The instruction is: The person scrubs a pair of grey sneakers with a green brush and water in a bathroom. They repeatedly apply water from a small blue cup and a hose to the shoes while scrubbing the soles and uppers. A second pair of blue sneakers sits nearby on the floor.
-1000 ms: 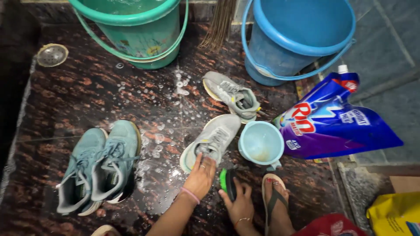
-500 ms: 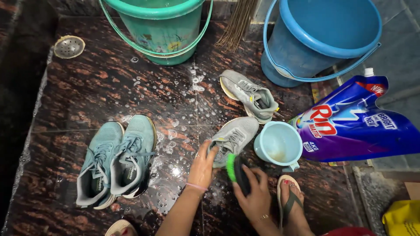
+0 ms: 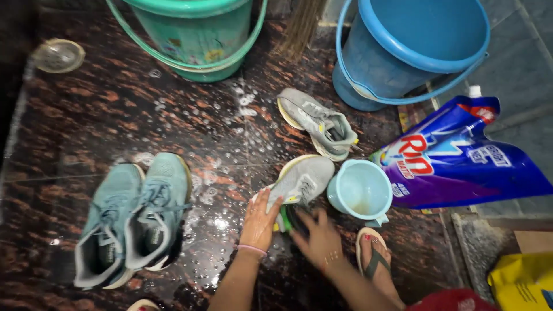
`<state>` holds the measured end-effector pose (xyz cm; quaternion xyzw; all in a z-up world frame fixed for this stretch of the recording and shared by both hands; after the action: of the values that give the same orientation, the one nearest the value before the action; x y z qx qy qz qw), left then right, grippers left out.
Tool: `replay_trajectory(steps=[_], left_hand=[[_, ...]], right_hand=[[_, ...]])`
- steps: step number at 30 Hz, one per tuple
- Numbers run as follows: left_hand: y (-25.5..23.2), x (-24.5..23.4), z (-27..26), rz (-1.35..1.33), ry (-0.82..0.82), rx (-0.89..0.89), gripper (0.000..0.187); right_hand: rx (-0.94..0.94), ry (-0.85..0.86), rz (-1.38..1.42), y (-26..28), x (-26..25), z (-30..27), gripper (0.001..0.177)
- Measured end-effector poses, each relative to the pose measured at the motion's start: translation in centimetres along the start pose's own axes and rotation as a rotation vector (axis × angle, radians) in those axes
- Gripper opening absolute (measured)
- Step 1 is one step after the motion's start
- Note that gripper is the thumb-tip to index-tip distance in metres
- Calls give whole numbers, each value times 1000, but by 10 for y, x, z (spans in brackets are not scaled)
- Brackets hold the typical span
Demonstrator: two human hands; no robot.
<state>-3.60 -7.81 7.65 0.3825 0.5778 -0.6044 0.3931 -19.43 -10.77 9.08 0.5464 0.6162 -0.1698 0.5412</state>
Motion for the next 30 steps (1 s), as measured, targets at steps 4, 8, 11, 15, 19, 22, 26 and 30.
replay_trajectory(steps=[4,8,11,15,19,22,26,30], left_hand=[[4,25,-13,-219,100,-221,64],[1,13,3,-75,-12,-144,55],[-14,22,-7,-81,30,-182,59],[-6,9,3,-193,-19,-200,57],[-24,8,1,-4,-57,-105,49],[-23,20,5,17,-30,-128,46],[-17,18,1,-16,-22,-171,42],[-31,18,3,51,-66,-126,45]], right_hand=[[217,16,29,1,8,21,61],[51,38,137,7,-4,15,63],[156,82,-41,-3,-3,31,56],[253,-114,251,0,-6,27,60],[117,34,140,-17,-6,-5,60],[198,-63,37,-16,-9,29,57],[125,-97,271,-14,0,-14,59],[172,-65,133,-28,-21,20,58]])
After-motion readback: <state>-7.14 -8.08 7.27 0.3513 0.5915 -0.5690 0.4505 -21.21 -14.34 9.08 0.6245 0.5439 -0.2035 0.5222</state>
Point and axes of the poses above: each hand's wrist, its own z-axis towards the middle knuckle, its own x-axis out of the palm, y = z × x, the point moved 9 cm from there along z, towards the middle knuckle, and after that the axes turned 12 degrees about y, right-handed, at the moved point
